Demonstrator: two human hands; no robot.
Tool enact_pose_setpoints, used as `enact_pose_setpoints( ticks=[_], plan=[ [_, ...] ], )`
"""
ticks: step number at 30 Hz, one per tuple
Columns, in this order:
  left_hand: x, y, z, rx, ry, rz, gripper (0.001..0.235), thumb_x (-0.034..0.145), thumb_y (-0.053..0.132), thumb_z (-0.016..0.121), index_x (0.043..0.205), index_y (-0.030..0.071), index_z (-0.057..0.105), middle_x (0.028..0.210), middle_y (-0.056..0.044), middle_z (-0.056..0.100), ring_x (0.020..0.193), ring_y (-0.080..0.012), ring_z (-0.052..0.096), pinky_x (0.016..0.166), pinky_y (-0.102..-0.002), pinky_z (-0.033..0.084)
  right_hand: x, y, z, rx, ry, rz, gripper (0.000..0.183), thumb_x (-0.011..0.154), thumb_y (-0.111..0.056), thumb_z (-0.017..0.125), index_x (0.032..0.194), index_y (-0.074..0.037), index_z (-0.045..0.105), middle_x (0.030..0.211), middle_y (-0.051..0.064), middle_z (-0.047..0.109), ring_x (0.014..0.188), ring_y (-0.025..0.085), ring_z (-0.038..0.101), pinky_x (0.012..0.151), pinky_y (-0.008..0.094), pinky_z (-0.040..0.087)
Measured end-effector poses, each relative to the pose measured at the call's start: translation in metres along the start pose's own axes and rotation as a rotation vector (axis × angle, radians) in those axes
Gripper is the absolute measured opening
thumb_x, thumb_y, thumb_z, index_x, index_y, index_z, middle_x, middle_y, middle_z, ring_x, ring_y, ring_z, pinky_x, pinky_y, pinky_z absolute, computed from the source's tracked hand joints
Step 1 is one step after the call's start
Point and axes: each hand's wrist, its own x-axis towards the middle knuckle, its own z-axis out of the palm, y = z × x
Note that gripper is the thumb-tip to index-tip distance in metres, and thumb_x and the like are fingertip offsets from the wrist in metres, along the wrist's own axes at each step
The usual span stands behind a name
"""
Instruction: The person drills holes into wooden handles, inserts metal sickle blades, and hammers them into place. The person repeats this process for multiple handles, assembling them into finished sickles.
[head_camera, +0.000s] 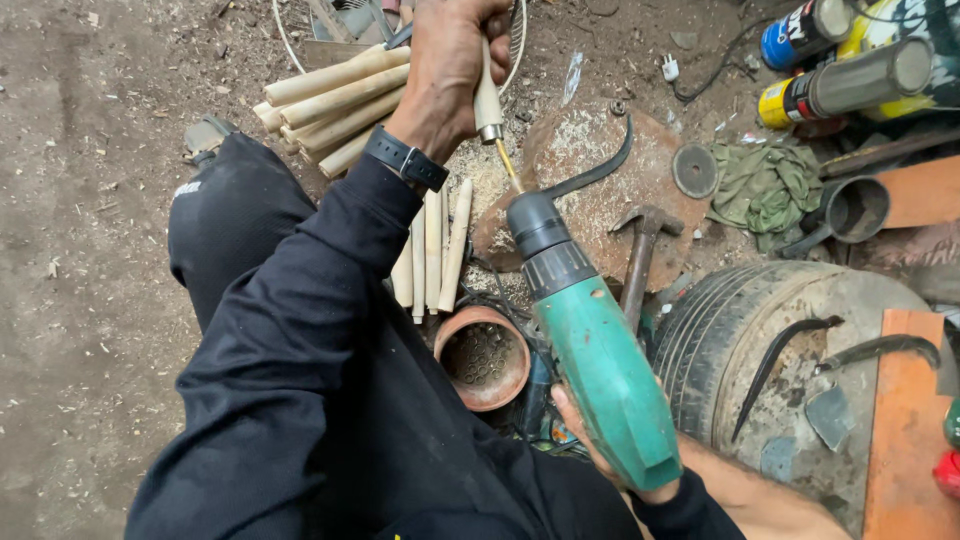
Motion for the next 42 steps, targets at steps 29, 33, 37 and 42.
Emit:
enact_pose_setpoints(
  ticks=[29,33,37,42],
  plan=[
    [-0.006,-0.013,0.006,-0.168,0.286,-0.102,0.036,0.084,-0.001,0.063,0.109,0.012,0.040,0.062,-0.004,0.051,0.046,-0.0141,0.052,0.036,-0.027,0.045,-0.002,-0.007,0.019,0.337,-0.065,0.482,0.022,0.084,-0.012,0.080,0.106,-0.007,0.078,0.085,0.003,0.078,0.075,0.016,0.075,0.066,0.029,0.059],
    [-0.005,-0.011,0.005,-0.190,0.300,-0.131,0.039,0.084,-0.001,0.063,0.111,0.013,0.038,0.062,-0.004,0.051,0.046,-0.0144,0.052,0.036,-0.027,0.045,-0.010,-0.003,0.023,0.444,0.003,0.428,0.024,0.085,-0.009,0.079,0.109,-0.006,0.076,0.100,0.004,0.079,0.090,0.016,0.076,0.075,0.029,0.061],
    [-0.008,-0.008,0.007,-0.201,0.335,-0.146,0.045,0.086,0.000,0.064,0.120,0.015,0.039,0.062,-0.005,0.052,0.046,-0.0140,0.052,0.036,-0.026,0.045,-0.015,0.004,0.025,0.364,0.032,0.211,0.027,0.087,-0.009,0.080,0.113,-0.007,0.077,0.111,0.005,0.078,0.102,0.016,0.076,0.084,0.030,0.063],
    [-0.013,-0.011,0.009,-0.139,0.355,-0.076,0.046,0.085,-0.001,0.062,0.120,0.012,0.036,0.061,-0.004,0.050,0.044,-0.0128,0.051,0.035,-0.025,0.044,-0.009,0.003,0.024,-0.007,0.048,-0.130,0.032,0.084,-0.011,0.079,0.115,-0.006,0.075,0.114,0.007,0.077,0.107,0.021,0.073,0.093,0.036,0.057]
  ],
)
